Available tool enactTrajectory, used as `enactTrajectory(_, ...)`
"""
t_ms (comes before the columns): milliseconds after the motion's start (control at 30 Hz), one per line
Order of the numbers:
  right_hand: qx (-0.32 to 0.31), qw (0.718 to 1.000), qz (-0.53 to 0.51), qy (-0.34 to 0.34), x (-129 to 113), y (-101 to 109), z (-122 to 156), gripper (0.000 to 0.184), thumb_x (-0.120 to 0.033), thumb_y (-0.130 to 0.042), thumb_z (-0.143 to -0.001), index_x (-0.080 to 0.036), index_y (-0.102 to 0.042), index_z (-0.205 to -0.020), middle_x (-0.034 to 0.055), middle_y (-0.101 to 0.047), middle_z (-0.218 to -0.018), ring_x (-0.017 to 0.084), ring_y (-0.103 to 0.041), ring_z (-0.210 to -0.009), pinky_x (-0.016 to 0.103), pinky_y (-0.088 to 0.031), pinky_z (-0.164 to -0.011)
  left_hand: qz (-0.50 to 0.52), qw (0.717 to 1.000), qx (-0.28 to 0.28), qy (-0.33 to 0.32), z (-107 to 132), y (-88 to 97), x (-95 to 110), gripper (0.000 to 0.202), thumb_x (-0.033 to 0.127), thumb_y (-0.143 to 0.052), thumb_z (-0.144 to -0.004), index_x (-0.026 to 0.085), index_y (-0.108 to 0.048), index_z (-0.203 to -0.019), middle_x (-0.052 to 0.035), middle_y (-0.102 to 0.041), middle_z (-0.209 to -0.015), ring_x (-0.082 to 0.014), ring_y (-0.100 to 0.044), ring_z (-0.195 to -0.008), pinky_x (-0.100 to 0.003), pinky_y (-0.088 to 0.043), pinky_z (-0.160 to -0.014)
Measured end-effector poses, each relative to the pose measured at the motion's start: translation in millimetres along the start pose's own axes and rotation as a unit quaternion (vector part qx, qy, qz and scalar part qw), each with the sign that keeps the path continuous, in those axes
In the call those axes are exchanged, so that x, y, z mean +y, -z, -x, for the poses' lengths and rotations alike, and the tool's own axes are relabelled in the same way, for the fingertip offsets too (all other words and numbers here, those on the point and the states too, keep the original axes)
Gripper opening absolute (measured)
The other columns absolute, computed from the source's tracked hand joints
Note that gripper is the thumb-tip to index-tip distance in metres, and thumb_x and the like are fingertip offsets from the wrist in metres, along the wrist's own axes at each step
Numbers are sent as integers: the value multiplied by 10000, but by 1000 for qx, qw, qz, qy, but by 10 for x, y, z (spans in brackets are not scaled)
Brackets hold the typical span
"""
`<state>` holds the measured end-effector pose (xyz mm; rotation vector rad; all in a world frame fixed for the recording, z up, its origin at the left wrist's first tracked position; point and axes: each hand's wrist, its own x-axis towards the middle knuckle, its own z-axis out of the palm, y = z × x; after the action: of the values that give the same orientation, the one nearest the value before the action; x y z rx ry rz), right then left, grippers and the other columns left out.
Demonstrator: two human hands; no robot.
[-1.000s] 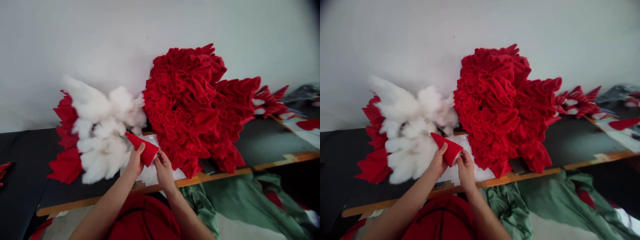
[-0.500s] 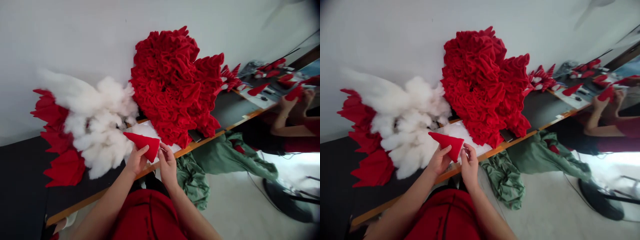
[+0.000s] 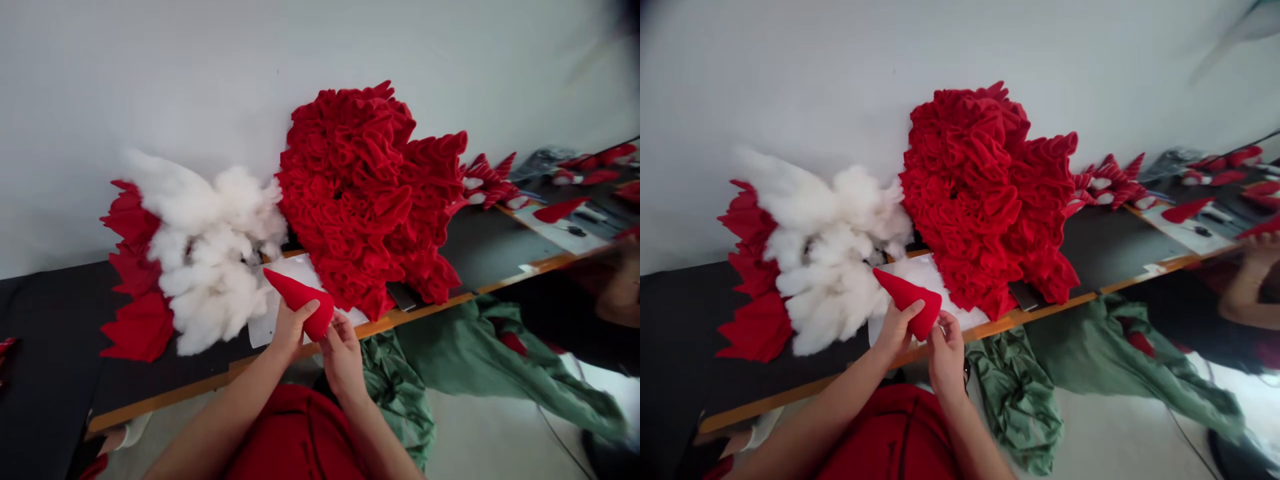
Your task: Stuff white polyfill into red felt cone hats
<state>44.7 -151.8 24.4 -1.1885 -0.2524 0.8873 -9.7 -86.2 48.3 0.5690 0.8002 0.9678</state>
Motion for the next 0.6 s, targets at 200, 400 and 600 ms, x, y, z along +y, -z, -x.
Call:
enactTrajectory(200, -18, 999, 44, -15, -262, 477, -398, 207, -370, -608, -740, -228, -563, -884, 6, -630, -834, 154, -622, -742, 298, -536, -651, 29, 997, 60, -26, -97, -454, -292, 522, 132, -780, -554, 212, -532, -1007, -18, -669, -828, -171, -633, -687, -282, -502, -636)
enactTrajectory(400, -127, 989, 42, -61, -532, 666, -646, 357, -470, -535, -816, -278, -500, -1116, 59, -608, -1143, 209, -617, -1006, 386, -543, -794, 40, 993, 96, -59, -171, -740, -527, 524, 169, -768, -612, 263, -512, -1060, -30, -650, -1012, -198, -627, -912, -326, -483, -825)
enactTrajectory(600, -116, 981, -12, -152, -551, 506, -634, 349, -333, -720, -672, -242, -592, -983, -1, -684, -981, 161, -642, -911, 284, -525, -799, 57, 996, 52, -41, -123, -592, -422, 478, 429, -631, -763, 233, -519, -1184, -91, -592, -1200, -232, -540, -1117, -349, -404, -955)
